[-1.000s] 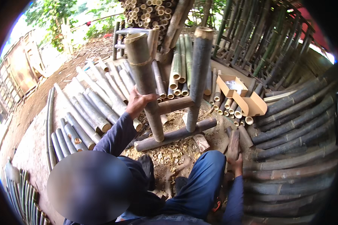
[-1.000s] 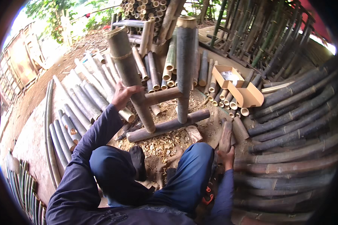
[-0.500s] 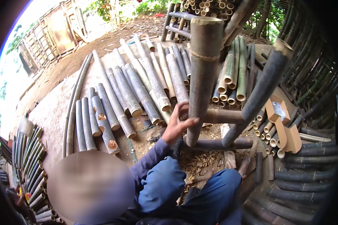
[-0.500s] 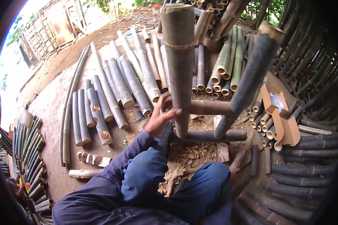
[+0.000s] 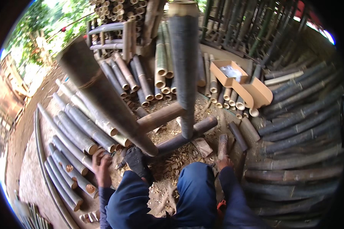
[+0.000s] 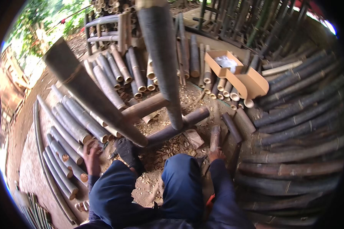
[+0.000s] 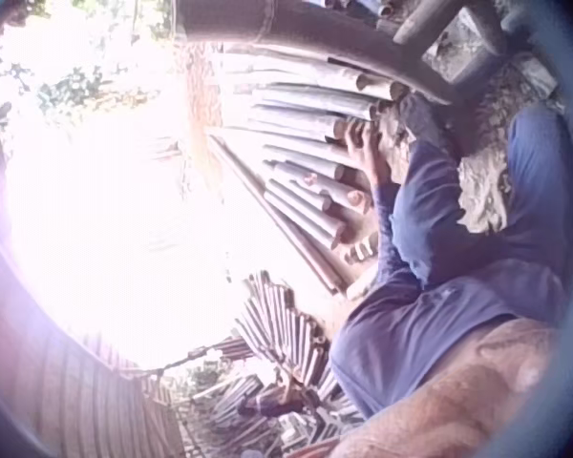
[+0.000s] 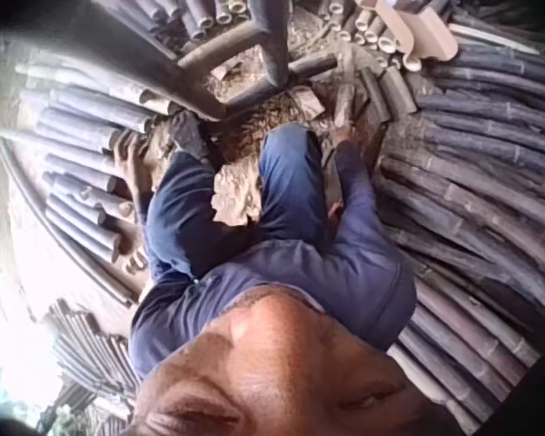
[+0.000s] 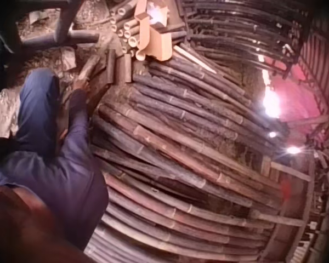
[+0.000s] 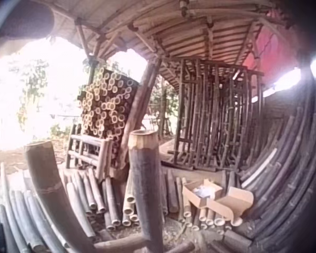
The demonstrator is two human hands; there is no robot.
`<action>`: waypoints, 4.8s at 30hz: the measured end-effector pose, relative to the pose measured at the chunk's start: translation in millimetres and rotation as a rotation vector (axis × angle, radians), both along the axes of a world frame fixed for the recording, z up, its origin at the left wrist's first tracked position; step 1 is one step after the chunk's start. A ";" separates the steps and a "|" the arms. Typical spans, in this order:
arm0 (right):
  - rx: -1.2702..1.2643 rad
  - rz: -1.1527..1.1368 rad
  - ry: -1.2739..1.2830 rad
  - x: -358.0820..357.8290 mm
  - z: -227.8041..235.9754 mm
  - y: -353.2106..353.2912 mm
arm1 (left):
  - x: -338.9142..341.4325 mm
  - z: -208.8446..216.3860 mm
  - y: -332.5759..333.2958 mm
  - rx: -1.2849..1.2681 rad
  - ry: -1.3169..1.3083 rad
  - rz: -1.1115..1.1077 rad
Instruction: The person carves holes into bamboo poles using a knife and assembles them by inserting the ends of other poles into the openings to form a structure.
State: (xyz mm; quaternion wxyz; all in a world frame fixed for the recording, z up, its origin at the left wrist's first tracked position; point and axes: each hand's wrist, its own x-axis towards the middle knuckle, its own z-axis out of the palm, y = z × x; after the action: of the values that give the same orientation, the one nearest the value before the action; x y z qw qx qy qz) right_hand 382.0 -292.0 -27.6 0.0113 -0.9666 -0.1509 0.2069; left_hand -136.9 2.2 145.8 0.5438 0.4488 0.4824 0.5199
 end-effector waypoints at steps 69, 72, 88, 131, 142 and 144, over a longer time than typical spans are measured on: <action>0.540 0.630 0.666 -93.7 258.7 77.8 | -328.8 -180.2 0.0 -0.447 0.676 0.960; 0.519 0.558 0.596 -88.2 264.1 64.3 | -307.2 -209.9 12.4 -0.632 0.191 0.611; 0.517 0.483 0.515 -82.1 265.7 53.0 | -244.3 -198.7 14.6 -0.844 0.822 0.737; 1.540 0.660 0.177 -83.5 305.8 273.1 | -79.7 -99.2 -207.1 -0.235 0.353 -0.745; 1.488 0.567 0.353 -63.8 298.5 255.0 | -122.6 -77.3 -310.8 -0.167 0.667 -0.217; 1.492 0.619 0.302 -63.0 301.4 256.4 | -146.7 -75.9 -320.9 -0.180 0.884 -0.111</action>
State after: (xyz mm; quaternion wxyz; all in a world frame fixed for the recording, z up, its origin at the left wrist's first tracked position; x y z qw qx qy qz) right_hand 319.0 -35.7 273.9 0.6135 -0.5814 -0.5053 0.1739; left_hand -283.5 -318.7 69.9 0.3495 0.6037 0.6867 0.2044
